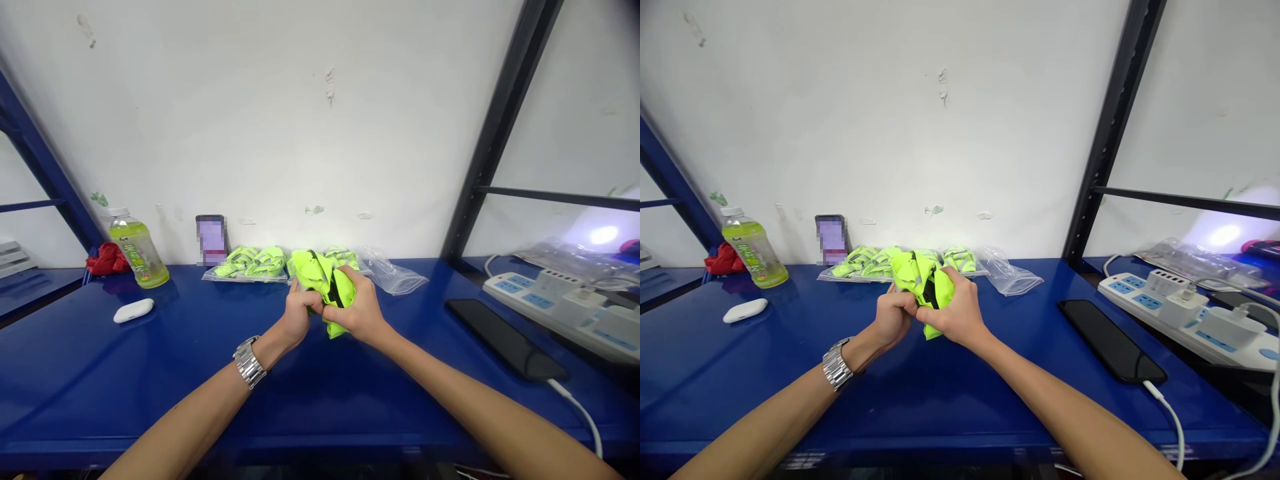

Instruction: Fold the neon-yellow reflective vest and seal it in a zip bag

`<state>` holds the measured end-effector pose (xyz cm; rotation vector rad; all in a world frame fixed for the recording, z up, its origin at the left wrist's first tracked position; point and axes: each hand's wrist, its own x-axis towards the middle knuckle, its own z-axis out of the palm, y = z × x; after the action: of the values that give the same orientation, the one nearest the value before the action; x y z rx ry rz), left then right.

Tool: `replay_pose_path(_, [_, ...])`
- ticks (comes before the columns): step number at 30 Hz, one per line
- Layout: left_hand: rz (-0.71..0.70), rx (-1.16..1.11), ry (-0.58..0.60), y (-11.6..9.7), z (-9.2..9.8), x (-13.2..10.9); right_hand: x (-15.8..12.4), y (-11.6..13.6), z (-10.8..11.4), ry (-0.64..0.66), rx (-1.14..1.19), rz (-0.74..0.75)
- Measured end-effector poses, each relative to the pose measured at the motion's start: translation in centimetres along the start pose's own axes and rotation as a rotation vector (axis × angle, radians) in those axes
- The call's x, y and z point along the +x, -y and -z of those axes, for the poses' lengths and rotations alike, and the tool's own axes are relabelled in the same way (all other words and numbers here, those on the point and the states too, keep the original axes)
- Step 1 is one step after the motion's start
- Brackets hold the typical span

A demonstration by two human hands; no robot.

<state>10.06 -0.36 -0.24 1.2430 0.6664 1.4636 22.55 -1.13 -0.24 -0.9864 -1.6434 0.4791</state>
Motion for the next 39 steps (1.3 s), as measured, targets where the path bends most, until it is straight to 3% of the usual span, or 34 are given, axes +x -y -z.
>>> replay_pose_path(4, [0.108, -0.015, 0.031, -1.1, -0.6, -0.2, -0.2, 0.6, -0.2, -0.049, -0.064, -0.045])
replay_pose_path(11, [0.222, -0.266, 0.092, -1.5, -1.2, -1.0, -0.8, 2.1, -1.1, -0.125, -0.27, -0.031])
replay_pose_path(14, [0.209, -0.291, 0.127, -1.1, -1.4, -1.3, -0.8, 1.6, -1.4, -0.174, -0.339, 0.057])
replay_pose_path(19, [0.232, -0.299, 0.147, -0.8, -1.3, -1.3, -1.0, -0.2, -1.5, -0.095, -0.281, 0.164])
replay_pose_path(25, [0.203, -0.309, 0.089, -0.6, -1.2, -1.3, -0.6, -1.1, -1.3, -0.081, -0.209, 0.137])
replay_pose_path(28, [0.184, -0.354, 0.086, -0.3, -1.3, -1.6, -0.3, -1.2, -1.0, -0.096, -0.135, 0.121])
replay_pose_path(32, [0.218, -0.309, 0.128, -0.2, -1.2, -1.7, -0.2, -1.9, -1.1, 0.001, 0.009, 0.092])
replay_pose_path(39, [0.275, -0.221, 0.057, -0.4, 0.3, -0.6, 0.3, -2.5, -2.3, 0.081, 0.613, -0.142])
